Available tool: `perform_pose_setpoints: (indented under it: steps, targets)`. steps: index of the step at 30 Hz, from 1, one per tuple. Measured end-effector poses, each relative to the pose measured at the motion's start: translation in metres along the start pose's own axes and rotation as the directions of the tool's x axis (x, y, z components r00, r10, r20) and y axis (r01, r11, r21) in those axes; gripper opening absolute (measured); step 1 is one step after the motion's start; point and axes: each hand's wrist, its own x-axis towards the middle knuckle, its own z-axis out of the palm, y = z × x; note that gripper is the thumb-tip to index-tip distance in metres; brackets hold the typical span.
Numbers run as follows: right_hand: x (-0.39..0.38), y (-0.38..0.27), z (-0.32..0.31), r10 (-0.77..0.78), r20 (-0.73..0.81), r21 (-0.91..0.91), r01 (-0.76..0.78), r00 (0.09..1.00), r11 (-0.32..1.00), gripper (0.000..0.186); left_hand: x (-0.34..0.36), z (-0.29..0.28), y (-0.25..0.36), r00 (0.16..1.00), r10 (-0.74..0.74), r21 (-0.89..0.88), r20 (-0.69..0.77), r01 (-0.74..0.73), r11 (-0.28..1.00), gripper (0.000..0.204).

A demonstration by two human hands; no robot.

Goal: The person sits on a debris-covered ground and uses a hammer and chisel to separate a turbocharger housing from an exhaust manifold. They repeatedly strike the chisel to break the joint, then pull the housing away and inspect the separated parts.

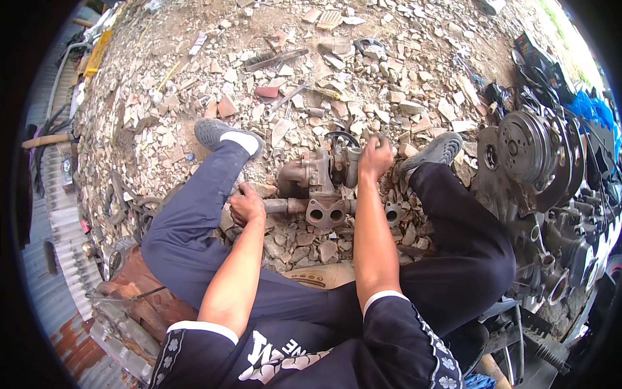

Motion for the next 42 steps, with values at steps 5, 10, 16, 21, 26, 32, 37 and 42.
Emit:
perform_pose_setpoints:
  steps: [5,10,16,21,26,32,37,42]
  targets:
    - [0.038,-0.057,0.055,-0.37,0.55,-0.142,0.52,0.749,0.842,0.023,0.012,-0.009,0.01,0.999,0.013,0.061,0.042,-0.016,0.998,0.052]
    - [0.091,-0.001,0.126,-0.26,0.616,-0.462,0.608,0.744,0.646,0.037,0.008,0.01,0.024,0.996,0.093,0.032,-0.017,-0.093,0.995,0.054]
    - [0.048,-0.02,0.124,-0.166,0.713,-0.478,0.646,0.681,0.595,0.03,-0.008,-0.008,-0.012,0.996,0.08,0.006,-0.042,-0.08,0.997,0.05]
    - [0.047,-0.026,0.109,-0.233,0.708,-0.459,0.686,0.667,0.565,0.049,-0.011,0.003,-0.014,0.988,0.149,-0.08,-0.047,-0.153,0.985,0.052]
    - [0.029,-0.068,0.079,-0.44,0.372,-0.121,0.513,0.817,0.85,0.027,-0.007,0.002,-0.02,0.988,0.148,-0.015,-0.047,-0.149,0.989,0.048]
    - [0.026,-0.066,0.026,-0.448,0.002,0.505,0.386,0.894,0.772,0.015,-0.018,-0.008,-0.002,0.991,0.132,-0.031,0.016,-0.131,0.991,0.049]
    - [-0.02,-0.136,-0.02,-0.16,0.689,0.723,-0.652,0.707,0.229,0.028,-0.007,-0.003,-0.018,0.981,0.191,-0.046,0.043,-0.189,0.981,0.049]
    - [-0.039,-0.234,-0.094,-0.295,0.852,0.521,-0.646,0.432,0.558,0.03,0.028,0.009,-0.035,0.938,0.301,-0.263,0.17,-0.251,0.932,0.045]
